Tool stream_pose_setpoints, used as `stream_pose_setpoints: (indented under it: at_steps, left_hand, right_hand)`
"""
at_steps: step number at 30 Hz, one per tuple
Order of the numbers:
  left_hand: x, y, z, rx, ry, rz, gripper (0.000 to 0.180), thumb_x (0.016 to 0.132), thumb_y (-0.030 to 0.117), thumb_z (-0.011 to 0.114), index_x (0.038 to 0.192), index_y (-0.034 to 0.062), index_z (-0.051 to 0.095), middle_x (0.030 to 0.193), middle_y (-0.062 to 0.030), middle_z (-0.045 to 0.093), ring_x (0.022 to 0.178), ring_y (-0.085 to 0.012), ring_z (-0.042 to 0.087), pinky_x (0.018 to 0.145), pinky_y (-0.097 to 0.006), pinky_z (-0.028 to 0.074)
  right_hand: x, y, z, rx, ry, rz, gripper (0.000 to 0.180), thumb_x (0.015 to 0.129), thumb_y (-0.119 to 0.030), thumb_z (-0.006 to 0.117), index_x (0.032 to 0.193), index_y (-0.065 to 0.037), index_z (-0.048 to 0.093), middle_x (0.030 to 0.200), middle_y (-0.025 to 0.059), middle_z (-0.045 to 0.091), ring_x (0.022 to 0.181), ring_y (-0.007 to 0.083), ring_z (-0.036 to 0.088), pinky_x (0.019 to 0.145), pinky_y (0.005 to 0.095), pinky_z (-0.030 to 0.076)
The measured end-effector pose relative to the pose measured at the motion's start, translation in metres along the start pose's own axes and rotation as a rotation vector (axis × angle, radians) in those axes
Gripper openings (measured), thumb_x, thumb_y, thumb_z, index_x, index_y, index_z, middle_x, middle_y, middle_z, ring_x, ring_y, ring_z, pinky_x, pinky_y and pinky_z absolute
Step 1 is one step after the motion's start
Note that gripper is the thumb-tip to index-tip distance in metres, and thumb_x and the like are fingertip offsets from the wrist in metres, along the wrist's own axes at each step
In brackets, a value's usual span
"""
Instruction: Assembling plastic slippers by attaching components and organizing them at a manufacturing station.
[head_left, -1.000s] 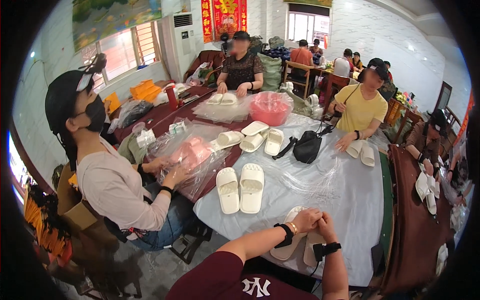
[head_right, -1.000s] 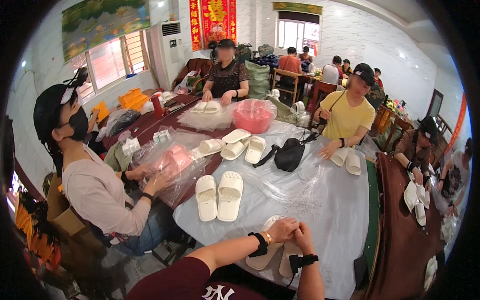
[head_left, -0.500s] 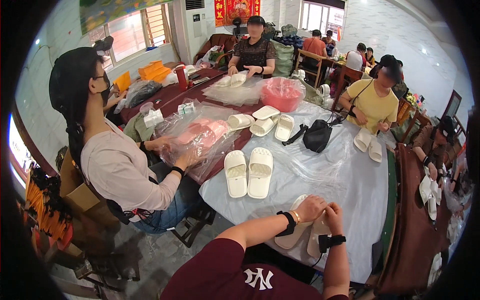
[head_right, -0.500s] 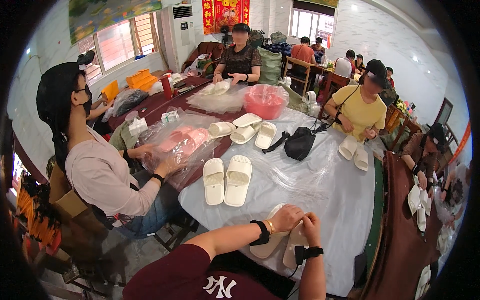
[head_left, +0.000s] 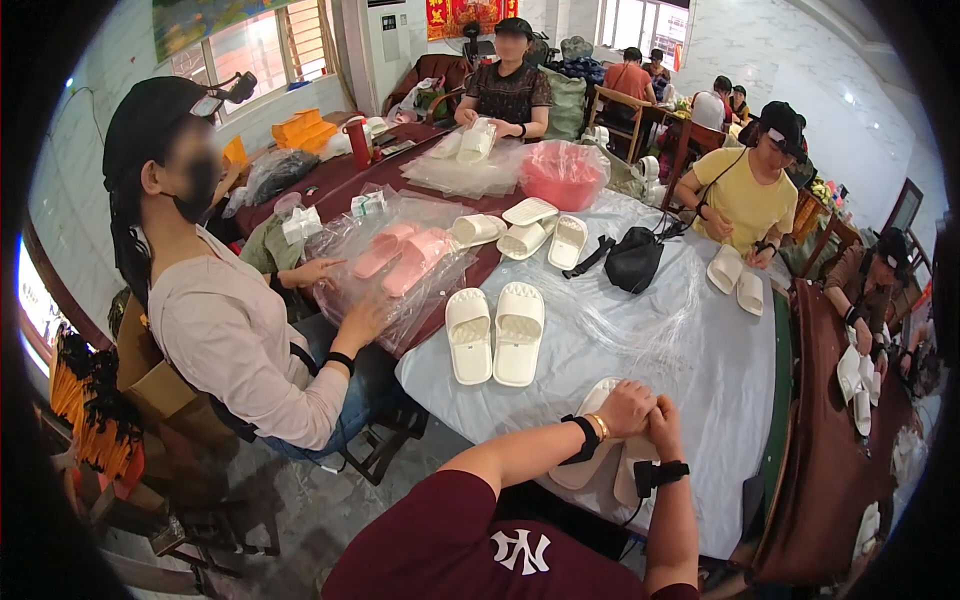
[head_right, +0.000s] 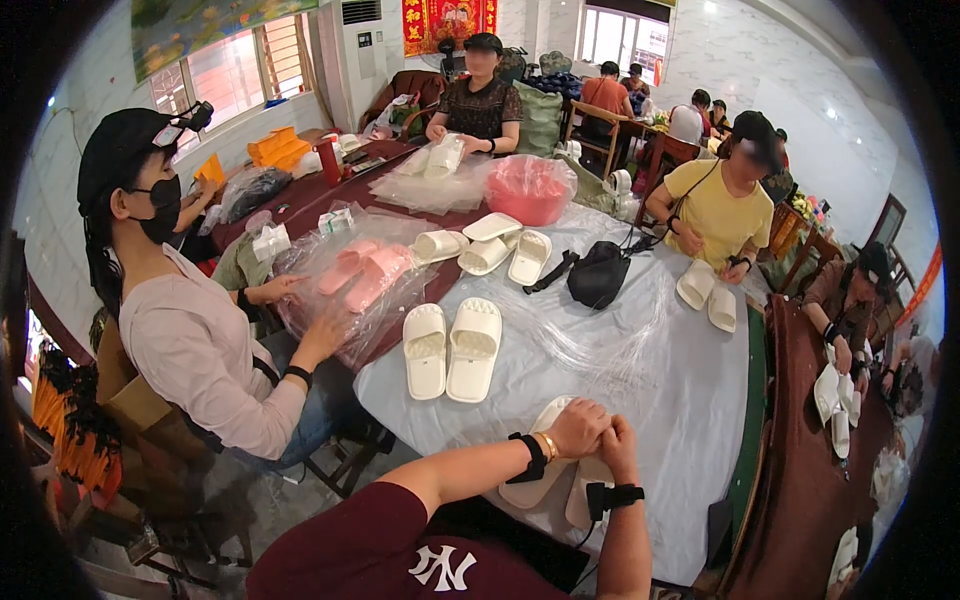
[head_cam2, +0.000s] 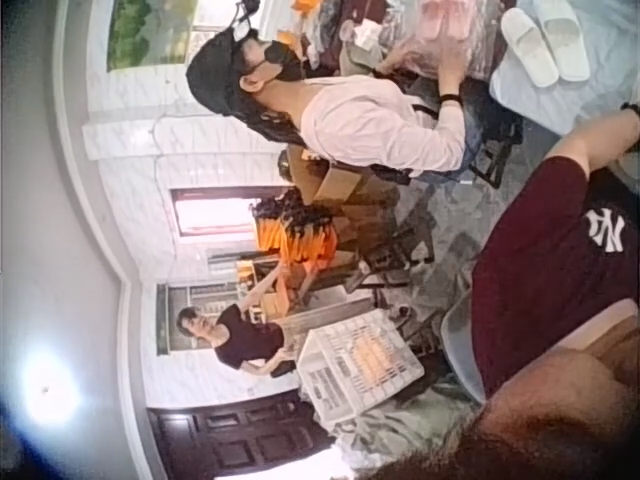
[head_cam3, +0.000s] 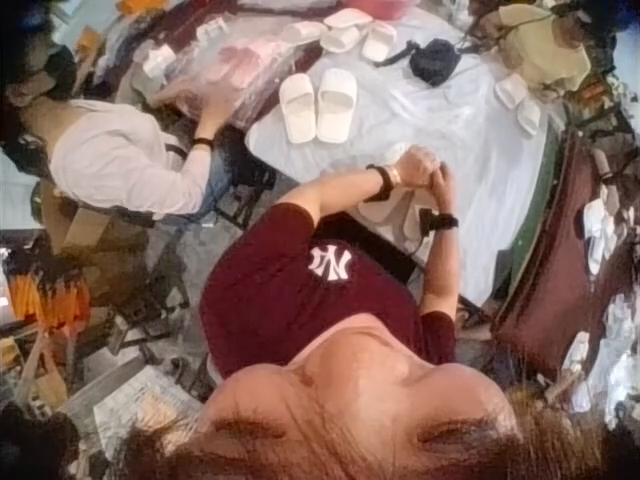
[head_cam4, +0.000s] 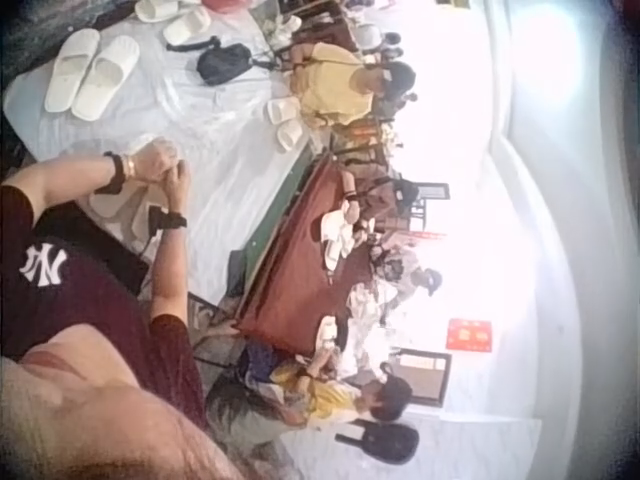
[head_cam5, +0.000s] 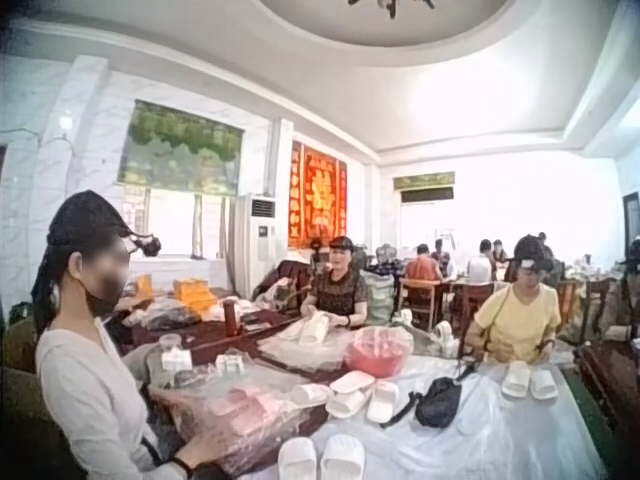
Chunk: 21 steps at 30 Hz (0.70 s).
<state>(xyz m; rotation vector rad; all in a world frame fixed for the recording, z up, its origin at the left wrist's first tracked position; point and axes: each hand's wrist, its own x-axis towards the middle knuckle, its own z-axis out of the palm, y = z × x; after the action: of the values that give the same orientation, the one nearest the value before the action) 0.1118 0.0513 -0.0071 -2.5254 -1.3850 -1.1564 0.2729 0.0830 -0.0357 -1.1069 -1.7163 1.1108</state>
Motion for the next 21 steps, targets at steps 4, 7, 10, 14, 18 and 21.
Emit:
stream_pose_setpoints:
  at_steps: [4,7,10,14,18,21]
  left_hand:
    - [0.004,0.010,-0.019,-0.007,0.239,-0.038,0.012,0.077,0.018,0.062,0.080,0.0077,0.055,0.080,-0.0100,0.055,0.083,-0.0311,0.056,0.079,-0.044,0.043]
    - [-0.024,0.014,-0.046,-0.109,-0.015,-0.100,0.021,0.082,0.025,0.063,0.085,0.0042,0.058,0.080,-0.0129,0.061,0.078,-0.0311,0.061,0.070,-0.041,0.049]
    - [-0.067,0.018,-0.056,-0.150,-0.217,-0.111,0.029,0.087,0.032,0.061,0.087,0.0026,0.058,0.072,-0.0154,0.063,0.066,-0.0330,0.063,0.057,-0.041,0.051]
    - [-0.087,0.024,-0.048,-0.099,-0.275,-0.278,0.038,0.091,0.040,0.057,0.087,0.0018,0.059,0.063,-0.0161,0.061,0.056,-0.0355,0.062,0.052,-0.045,0.051]
    - [-0.069,0.026,-0.045,-0.034,-0.343,-0.407,0.041,0.092,0.043,0.054,0.084,0.0022,0.060,0.061,-0.0163,0.063,0.055,-0.0340,0.064,0.050,-0.042,0.052]
    - [-0.069,0.017,-0.030,0.043,-0.199,-0.393,0.036,0.092,0.036,0.055,0.077,0.0050,0.063,0.063,-0.0150,0.064,0.056,-0.0310,0.065,0.050,-0.041,0.051]
  right_hand:
    - [-0.007,0.000,-0.017,0.094,0.233,0.052,0.006,0.089,-0.008,0.051,0.089,-0.004,0.055,0.081,0.0002,0.054,0.073,0.0079,0.048,0.064,0.0252,0.042]
    - [-0.020,0.001,-0.042,0.152,0.333,0.133,0.013,0.090,-0.011,0.052,0.101,-0.005,0.054,0.088,0.0018,0.056,0.079,0.0090,0.050,0.066,0.0251,0.044]
    - [-0.044,-0.001,-0.055,0.032,0.470,0.307,0.021,0.091,-0.012,0.053,0.111,-0.005,0.054,0.087,0.0022,0.057,0.078,0.0095,0.053,0.066,0.0253,0.045]
    - [-0.073,0.025,-0.047,0.021,0.302,0.326,0.023,0.091,-0.013,0.056,0.110,0.000,0.056,0.086,0.0044,0.061,0.073,0.0114,0.056,0.064,0.0261,0.046]
    - [-0.085,-0.006,-0.017,0.053,0.194,0.332,0.022,0.090,-0.013,0.057,0.106,0.003,0.059,0.086,0.0062,0.063,0.073,0.0131,0.059,0.064,0.0274,0.048]
    - [-0.090,-0.003,-0.015,0.079,0.157,0.329,0.017,0.093,-0.013,0.054,0.105,-0.001,0.060,0.087,0.0041,0.064,0.070,0.0095,0.057,0.063,0.0235,0.046]
